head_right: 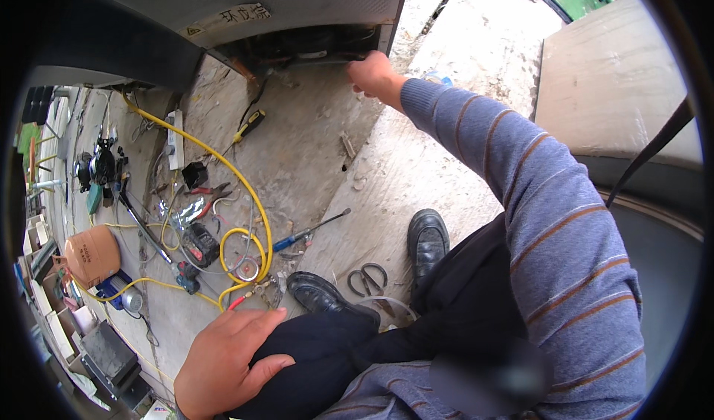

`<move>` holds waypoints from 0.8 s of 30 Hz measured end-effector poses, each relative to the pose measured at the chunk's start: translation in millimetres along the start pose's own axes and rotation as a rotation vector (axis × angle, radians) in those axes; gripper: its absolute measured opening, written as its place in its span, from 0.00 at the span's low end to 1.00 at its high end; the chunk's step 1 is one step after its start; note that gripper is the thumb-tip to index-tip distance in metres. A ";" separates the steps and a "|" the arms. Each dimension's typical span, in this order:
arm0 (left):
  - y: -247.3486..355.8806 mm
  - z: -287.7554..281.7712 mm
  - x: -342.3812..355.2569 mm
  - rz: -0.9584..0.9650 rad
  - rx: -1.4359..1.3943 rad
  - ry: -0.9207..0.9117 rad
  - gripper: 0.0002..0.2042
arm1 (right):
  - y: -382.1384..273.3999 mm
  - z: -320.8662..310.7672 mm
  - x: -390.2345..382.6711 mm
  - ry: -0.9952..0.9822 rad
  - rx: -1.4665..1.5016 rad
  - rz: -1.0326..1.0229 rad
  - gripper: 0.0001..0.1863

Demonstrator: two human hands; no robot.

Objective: The person is sitting on the floor and working on the underside of a large appliance. They use a screwdriver to manipulate internal components and adjust connections. The person also handles a yellow hose and other tools scattered around the workspace.

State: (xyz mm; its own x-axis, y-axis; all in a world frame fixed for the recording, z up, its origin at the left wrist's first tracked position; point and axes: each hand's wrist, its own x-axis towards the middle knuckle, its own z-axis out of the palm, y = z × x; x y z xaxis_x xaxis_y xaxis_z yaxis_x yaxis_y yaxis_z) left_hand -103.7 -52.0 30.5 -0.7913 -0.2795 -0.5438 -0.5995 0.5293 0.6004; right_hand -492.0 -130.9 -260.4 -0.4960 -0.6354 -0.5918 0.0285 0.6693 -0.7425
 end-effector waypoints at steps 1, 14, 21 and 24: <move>-2.6 0.4 0.5 0.021 0.031 0.012 0.28 | 0.3 -1.8 -0.9 0.003 0.002 0.001 0.26; -8.0 5.9 -0.8 0.033 0.047 -0.015 0.28 | 19.1 -0.3 15.8 0.090 -0.220 -0.147 0.27; -9.2 5.0 0.0 0.029 0.043 -0.012 0.28 | 20.7 1.8 18.6 0.100 -0.253 -0.146 0.26; -8.6 4.0 1.8 0.039 0.045 -0.017 0.28 | 36.9 0.6 37.3 0.199 -0.335 -0.244 0.25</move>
State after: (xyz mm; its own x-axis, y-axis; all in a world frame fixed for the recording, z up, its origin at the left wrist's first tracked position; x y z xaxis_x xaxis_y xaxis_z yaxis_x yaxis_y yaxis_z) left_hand -99.5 -53.9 22.0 -0.8118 -0.2444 -0.5303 -0.5617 0.5752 0.5947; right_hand -508.9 -130.1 -310.0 -0.6116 -0.7253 -0.3161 -0.3755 0.6177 -0.6910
